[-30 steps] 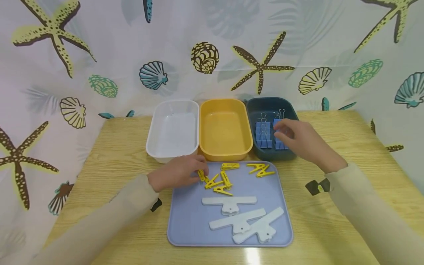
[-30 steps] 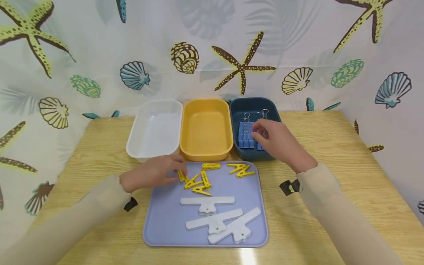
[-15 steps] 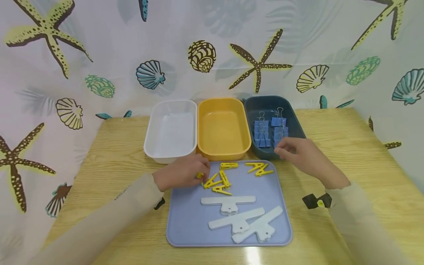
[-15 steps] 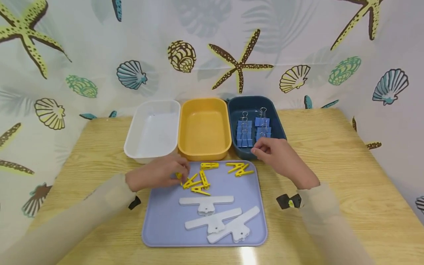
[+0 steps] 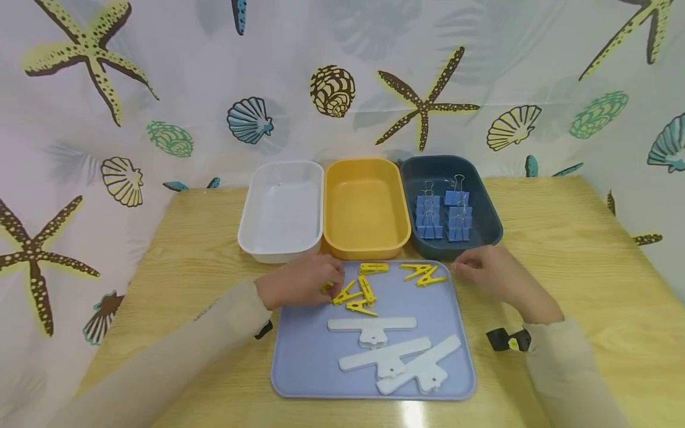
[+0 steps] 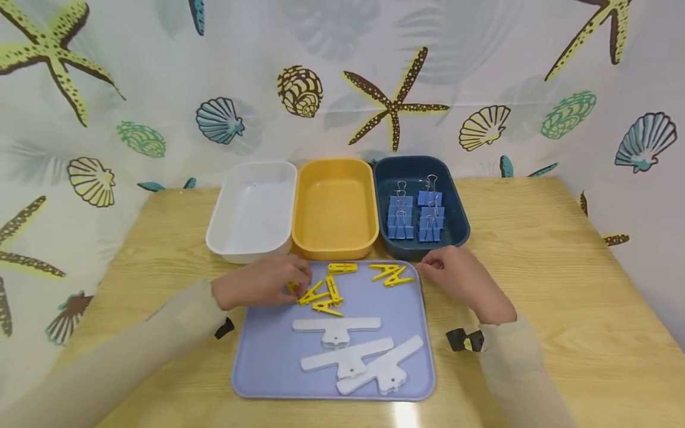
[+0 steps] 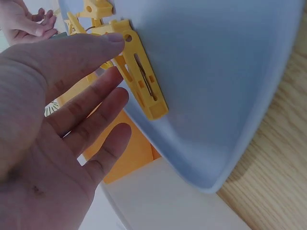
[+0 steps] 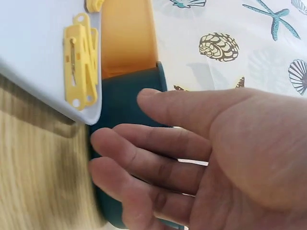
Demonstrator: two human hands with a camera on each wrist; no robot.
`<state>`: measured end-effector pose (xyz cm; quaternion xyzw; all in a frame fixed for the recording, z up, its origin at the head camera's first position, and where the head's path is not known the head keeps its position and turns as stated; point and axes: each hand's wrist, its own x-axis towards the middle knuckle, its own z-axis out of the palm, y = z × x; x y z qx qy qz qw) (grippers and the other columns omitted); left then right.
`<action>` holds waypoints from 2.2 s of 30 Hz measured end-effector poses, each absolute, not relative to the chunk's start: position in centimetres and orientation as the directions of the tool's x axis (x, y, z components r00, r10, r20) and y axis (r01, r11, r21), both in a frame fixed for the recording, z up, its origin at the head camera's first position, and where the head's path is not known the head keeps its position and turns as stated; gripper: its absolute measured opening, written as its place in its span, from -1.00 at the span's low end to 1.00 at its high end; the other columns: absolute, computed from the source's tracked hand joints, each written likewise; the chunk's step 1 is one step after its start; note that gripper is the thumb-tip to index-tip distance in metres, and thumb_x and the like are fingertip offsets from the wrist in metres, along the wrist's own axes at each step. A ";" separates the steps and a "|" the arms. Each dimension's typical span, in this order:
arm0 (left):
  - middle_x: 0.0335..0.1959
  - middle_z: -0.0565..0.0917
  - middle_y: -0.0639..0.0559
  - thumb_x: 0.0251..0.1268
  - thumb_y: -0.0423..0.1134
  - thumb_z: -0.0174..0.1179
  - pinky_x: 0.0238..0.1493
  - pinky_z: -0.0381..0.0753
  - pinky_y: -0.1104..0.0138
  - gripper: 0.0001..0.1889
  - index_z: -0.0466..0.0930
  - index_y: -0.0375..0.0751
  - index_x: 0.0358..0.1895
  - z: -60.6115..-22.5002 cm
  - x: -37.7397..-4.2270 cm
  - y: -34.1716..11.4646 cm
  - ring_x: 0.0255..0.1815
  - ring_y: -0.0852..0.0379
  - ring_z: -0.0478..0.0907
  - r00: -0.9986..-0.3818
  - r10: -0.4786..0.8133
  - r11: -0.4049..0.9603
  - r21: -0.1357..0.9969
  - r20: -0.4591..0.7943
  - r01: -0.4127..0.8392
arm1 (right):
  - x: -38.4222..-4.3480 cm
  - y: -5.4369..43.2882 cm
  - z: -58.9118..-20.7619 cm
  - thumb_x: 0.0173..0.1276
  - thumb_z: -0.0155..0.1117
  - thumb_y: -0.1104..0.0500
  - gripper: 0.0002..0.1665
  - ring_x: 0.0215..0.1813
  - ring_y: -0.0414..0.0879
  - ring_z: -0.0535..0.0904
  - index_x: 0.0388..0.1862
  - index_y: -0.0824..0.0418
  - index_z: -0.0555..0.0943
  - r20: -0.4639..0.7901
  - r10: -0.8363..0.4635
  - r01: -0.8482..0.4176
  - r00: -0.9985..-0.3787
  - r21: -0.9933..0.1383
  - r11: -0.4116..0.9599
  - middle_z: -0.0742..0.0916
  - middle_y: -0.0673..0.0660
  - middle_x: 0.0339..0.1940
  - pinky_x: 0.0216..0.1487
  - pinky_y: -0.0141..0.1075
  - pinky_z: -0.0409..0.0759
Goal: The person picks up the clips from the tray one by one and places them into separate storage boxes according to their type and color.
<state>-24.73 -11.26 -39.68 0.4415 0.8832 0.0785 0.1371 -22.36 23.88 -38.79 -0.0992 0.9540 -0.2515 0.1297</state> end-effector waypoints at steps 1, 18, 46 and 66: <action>-0.22 0.65 0.16 0.08 -0.34 0.33 -0.13 0.51 0.36 -0.86 0.65 0.02 -0.49 -39.7 -24.8 -11.2 -0.24 0.22 0.47 -0.568 0.804 0.594 0.262 -0.173 0.761 | -22.3 23.9 -39.0 0.38 0.20 0.12 -0.74 -0.25 -0.10 0.56 -0.15 0.25 0.72 -0.199 -0.251 -0.120 -0.947 -0.508 0.853 0.76 0.08 -0.29 -0.21 -0.23 0.56; -0.42 0.58 0.14 -0.06 -0.48 0.24 -0.35 0.38 0.42 -0.82 0.59 -0.06 -0.51 -40.1 -24.8 -11.1 -0.45 0.24 0.40 -0.565 0.810 0.584 0.293 -0.155 0.757 | -22.6 23.7 -41.5 0.31 0.26 0.17 -0.77 -0.39 -0.18 0.54 -0.17 0.31 0.69 -0.181 -0.259 -0.120 -0.949 -0.551 0.826 0.75 0.06 -0.42 -0.33 -0.32 0.50; -0.38 0.63 0.18 0.14 -0.26 0.30 -0.32 0.47 0.47 -0.92 0.61 0.02 -0.44 -38.6 -24.7 -11.0 -0.41 0.28 0.44 -0.582 0.808 0.579 0.295 -0.087 0.760 | -22.6 23.4 -42.5 0.25 0.31 0.23 -0.58 -0.45 -0.15 0.47 0.07 0.36 0.56 -0.199 -0.303 -0.144 -0.932 -0.566 0.812 0.65 0.05 -0.47 -0.43 -0.34 0.44; -0.31 0.61 0.17 0.17 -0.28 0.23 -0.31 0.50 0.42 -0.93 0.58 0.01 -0.40 -36.3 -25.2 -9.8 -0.40 0.26 0.45 -0.570 0.822 0.551 0.278 -0.015 0.787 | -22.9 23.7 -43.0 0.23 0.33 0.24 -0.56 -0.45 -0.17 0.48 0.08 0.38 0.58 -0.159 -0.321 -0.172 -0.934 -0.588 0.791 0.68 0.05 -0.48 -0.42 -0.38 0.45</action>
